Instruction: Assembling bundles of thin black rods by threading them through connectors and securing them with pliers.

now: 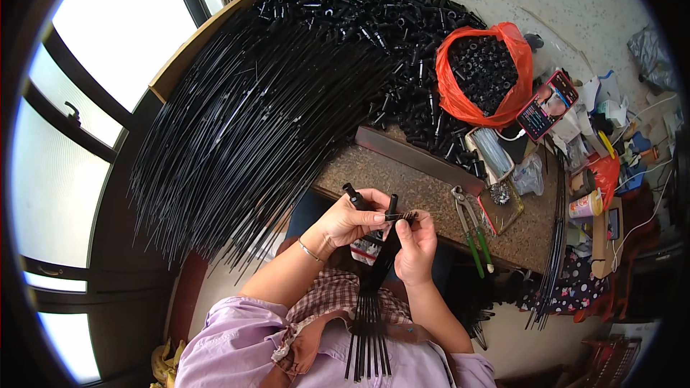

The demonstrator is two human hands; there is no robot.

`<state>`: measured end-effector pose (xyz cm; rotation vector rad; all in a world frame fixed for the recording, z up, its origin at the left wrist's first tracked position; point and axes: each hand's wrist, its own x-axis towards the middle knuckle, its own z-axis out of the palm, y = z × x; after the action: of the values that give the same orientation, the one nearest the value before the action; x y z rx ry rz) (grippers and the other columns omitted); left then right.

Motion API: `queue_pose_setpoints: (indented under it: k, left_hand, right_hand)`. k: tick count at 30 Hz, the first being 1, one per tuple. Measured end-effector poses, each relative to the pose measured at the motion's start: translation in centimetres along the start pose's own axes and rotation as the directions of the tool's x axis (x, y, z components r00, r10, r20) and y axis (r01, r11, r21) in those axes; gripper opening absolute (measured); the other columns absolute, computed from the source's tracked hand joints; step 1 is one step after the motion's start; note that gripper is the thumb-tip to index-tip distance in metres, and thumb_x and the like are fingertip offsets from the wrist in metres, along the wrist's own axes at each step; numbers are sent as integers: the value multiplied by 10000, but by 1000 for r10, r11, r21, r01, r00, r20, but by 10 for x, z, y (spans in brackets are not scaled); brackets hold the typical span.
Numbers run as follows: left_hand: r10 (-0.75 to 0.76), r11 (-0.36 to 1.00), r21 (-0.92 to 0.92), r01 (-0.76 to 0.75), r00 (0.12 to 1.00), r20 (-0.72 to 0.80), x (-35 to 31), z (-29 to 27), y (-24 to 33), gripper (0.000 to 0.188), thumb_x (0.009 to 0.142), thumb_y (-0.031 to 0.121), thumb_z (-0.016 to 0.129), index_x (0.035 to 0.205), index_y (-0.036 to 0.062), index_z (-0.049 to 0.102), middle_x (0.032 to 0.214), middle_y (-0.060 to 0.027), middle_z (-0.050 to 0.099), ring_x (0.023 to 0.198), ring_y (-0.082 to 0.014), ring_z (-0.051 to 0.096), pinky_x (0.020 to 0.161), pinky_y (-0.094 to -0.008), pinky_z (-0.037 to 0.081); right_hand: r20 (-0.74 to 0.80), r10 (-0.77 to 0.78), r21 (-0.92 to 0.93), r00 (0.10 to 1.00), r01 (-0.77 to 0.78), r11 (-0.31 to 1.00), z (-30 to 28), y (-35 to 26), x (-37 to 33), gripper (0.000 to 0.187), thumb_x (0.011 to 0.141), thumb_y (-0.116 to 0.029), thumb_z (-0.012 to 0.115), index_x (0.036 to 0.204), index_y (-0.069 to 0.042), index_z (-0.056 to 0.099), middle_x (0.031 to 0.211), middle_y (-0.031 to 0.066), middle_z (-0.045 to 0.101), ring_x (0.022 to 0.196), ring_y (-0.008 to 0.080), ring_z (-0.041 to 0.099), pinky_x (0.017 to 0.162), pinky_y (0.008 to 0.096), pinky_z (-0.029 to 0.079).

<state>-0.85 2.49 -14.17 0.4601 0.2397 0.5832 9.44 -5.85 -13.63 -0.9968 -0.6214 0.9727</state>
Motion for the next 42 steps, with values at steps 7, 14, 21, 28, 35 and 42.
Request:
queue_pose_setpoints:
  k: [7, 14, 21, 28, 35, 42]
  left_hand:
    - [-24, 1000, 15, 24, 999, -34, -3, -1, 1, 181, 647, -36, 548, 818, -21, 490, 793, -104, 525, 711, -166, 532, 639, -247, 461]
    - [24, 999, 35, -25, 1000, 2, -3, 4, 0, 223, 640, -21, 566, 844, -13, 478, 827, -100, 516, 736, -167, 520, 668, -256, 441]
    - [53, 995, 81, -53, 999, -1, -2, 9, 0, 254, 646, -17, 563, 879, -13, 464, 818, -90, 514, 746, -162, 517, 668, -253, 442]
    - [212, 938, 285, -199, 977, -17, -7, 24, -1, 256, 619, -30, 582, 860, -23, 497, 761, -41, 499, 670, -117, 493, 620, -215, 424]
    - [484, 503, 802, -323, 874, 48, -13, 39, -3, 246, 547, -16, 639, 767, -18, 529, 723, -22, 483, 668, -87, 461, 594, -182, 367]
    - [284, 938, 248, -243, 947, -149, -14, 33, -14, 243, 596, -14, 612, 818, -2, 513, 746, -40, 502, 676, -99, 470, 623, -209, 383]
  right_hand:
    - [5, 3, 22, 1000, -3, 1000, 4, -2, -2, 146, 726, -72, 511, 827, -49, 408, 742, 17, 457, 630, 95, 440, 541, 216, 387]
    - [-15, 8, 35, 1000, -8, 999, 3, -2, -2, 146, 725, -69, 510, 831, -48, 411, 752, 26, 470, 615, 100, 444, 536, 219, 389]
    - [-6, 13, 30, 1000, -13, 999, 1, -5, -1, 143, 726, -77, 510, 827, -44, 414, 760, 27, 474, 623, 97, 442, 535, 217, 391]
    - [2, 25, 54, 1000, -25, 998, 5, -13, -2, 142, 726, -71, 509, 832, -44, 418, 771, 21, 478, 659, 88, 445, 576, 205, 387]
    - [-15, -35, 11, 999, 35, 999, 8, -15, -7, 169, 727, -73, 519, 848, -47, 403, 788, -7, 443, 710, 53, 414, 664, 172, 338]
    - [68, 101, 99, 993, -108, 989, 7, -19, -1, 158, 736, -88, 510, 840, -40, 400, 788, 6, 458, 718, 62, 428, 659, 184, 352]
